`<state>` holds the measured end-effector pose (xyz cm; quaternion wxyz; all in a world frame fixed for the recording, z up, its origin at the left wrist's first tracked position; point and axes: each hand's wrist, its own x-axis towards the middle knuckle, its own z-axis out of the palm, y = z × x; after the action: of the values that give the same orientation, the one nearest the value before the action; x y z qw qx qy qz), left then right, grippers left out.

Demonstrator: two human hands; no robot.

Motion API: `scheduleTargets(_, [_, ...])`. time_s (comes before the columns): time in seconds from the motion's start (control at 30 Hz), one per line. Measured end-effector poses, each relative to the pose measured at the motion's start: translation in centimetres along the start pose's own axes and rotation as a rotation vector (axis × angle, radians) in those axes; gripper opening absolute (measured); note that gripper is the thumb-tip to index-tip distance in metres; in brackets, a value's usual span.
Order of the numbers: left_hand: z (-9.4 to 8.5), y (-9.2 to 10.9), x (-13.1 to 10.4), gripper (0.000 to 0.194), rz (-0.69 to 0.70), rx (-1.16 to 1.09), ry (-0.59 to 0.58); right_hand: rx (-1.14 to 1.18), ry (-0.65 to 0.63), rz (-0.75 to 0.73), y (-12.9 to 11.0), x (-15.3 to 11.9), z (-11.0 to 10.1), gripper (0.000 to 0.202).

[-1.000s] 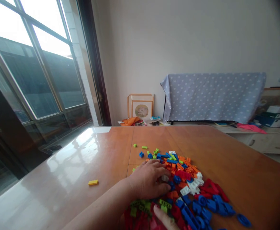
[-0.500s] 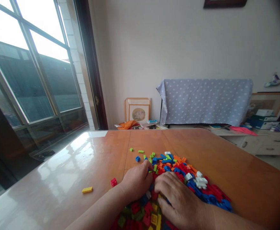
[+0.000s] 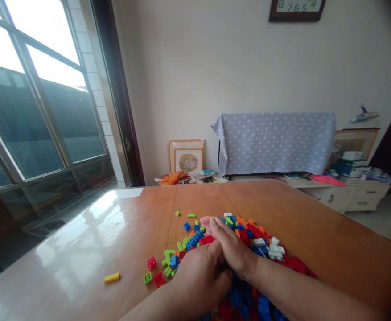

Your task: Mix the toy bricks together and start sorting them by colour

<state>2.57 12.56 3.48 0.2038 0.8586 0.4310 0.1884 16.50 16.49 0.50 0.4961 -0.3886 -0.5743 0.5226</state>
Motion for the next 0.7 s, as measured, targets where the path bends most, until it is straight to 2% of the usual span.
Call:
scheduleTargets(0.1, [-0.7, 0.4, -0.4, 0.009, 0.075, 0.008, -0.062, 0.142, -0.095, 0.087, -0.9, -0.2, -0.3, 0.065])
scheduleTargets(0.17, [-1.4, 0.6, -0.8, 0.012, 0.117, 0.066, -0.059, 0.057, -0.065, 0.034, -2.0, -0.4, -1.8, 0.065])
scheduleTargets(0.27, [-2.1, 0.7, -1.1, 0.02, 0.154, 0.169, -0.023, -0.358, 0.081, -0.153, -3.1, -0.5, -5.7, 0.059])
scheduleTargets(0.33, [-1.9, 0.3, -1.0, 0.05, 0.186, 0.187, -0.062, -0.686, 0.133, -0.204, -3.0, -0.5, -8.3, 0.059])
scheduleTargets(0.4, [-1.4, -0.5, -0.8, 0.068, 0.192, 0.193, -0.125, -0.957, 0.059, -0.155, -2.2, -0.7, -10.0, 0.064])
scheduleTargets(0.43, [-1.1, -0.9, -0.5, 0.067, 0.171, 0.204, -0.145, -1.053, -0.009, -0.121, -1.7, -1.0, -10.4, 0.065])
scheduleTargets(0.53, [-0.8, -2.7, 0.3, 0.062, 0.047, 0.26, -0.149, -1.208, -0.186, -0.088, -1.1, -2.6, -9.6, 0.062])
scheduleTargets(0.7, [-1.3, -6.1, 1.0, 0.062, -0.096, 0.317, -0.102, -1.165, -0.41, -0.087, -2.6, -6.1, -5.9, 0.068])
